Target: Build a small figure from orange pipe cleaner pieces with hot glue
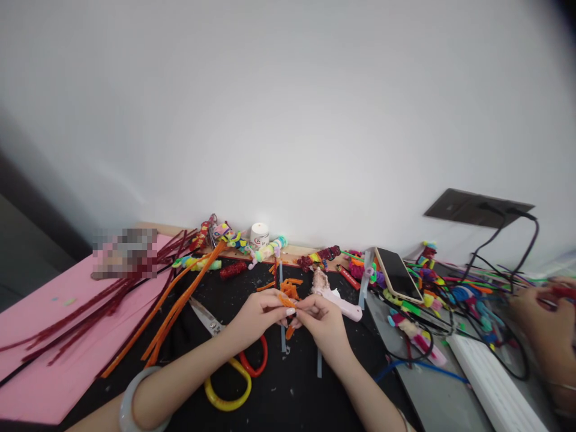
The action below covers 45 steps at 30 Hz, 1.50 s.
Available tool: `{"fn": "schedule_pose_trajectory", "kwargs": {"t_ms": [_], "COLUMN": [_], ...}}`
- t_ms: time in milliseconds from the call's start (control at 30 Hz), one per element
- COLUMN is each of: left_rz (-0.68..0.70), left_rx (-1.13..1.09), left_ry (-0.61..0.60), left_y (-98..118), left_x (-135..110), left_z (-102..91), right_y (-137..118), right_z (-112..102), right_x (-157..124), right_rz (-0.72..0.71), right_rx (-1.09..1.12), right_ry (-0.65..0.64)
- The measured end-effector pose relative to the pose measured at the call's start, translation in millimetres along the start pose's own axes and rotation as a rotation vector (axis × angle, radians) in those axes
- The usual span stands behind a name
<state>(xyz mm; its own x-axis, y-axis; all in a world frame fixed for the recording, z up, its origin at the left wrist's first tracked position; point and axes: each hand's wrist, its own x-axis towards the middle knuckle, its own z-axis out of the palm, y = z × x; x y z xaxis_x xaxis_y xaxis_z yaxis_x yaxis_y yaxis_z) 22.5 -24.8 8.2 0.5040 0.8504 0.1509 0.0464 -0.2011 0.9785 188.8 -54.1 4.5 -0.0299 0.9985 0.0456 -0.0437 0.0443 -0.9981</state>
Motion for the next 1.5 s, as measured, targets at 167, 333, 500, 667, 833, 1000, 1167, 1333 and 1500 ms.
{"fn": "schedule_pose_trajectory", "kwargs": {"t_ms": [167,333,500,667,833,1000,1167,1333,1500], "left_rz": [0.022,0.035,-0.219,-0.270,-0.186,-0.133,-0.102,-0.048,0.007], "left_rx": [0.008,-0.018,-0.290,-0.521,-0.507,-0.400,-0.259,-0.131,-0.059], "left_ry": [0.084,0.119,0.205,0.302,0.389,0.427,0.415,0.425,0.509], "left_y": [3,3,1,2,5,2,0,6,7], "left_x": [0,0,3,7,12,15,15,15,16], "left_z": [1.6,1.3,-7.7,-18.0,-27.2,-37.8,-43.0,-50.1,-69.2], "right_y": [3,2,-2,-6,-14,-16,-2,1,-28], "right_z": [3,3,-4,-6,20,61,105,132,106], "right_x": [-2,-3,-1,-1,-14,-34,-35,-17,-10], "right_rz": [-0.054,-0.137,-0.189,-0.238,-0.257,-0.286,-0.257,0.052,0.261], "right_rx": [-0.049,-0.158,-0.259,-0.290,-0.487,-0.757,-1.269,-1.358,-1.235], "right_ry": [0.016,0.019,0.119,0.158,-0.154,-0.368,-0.371,-0.360,-0.423]}}
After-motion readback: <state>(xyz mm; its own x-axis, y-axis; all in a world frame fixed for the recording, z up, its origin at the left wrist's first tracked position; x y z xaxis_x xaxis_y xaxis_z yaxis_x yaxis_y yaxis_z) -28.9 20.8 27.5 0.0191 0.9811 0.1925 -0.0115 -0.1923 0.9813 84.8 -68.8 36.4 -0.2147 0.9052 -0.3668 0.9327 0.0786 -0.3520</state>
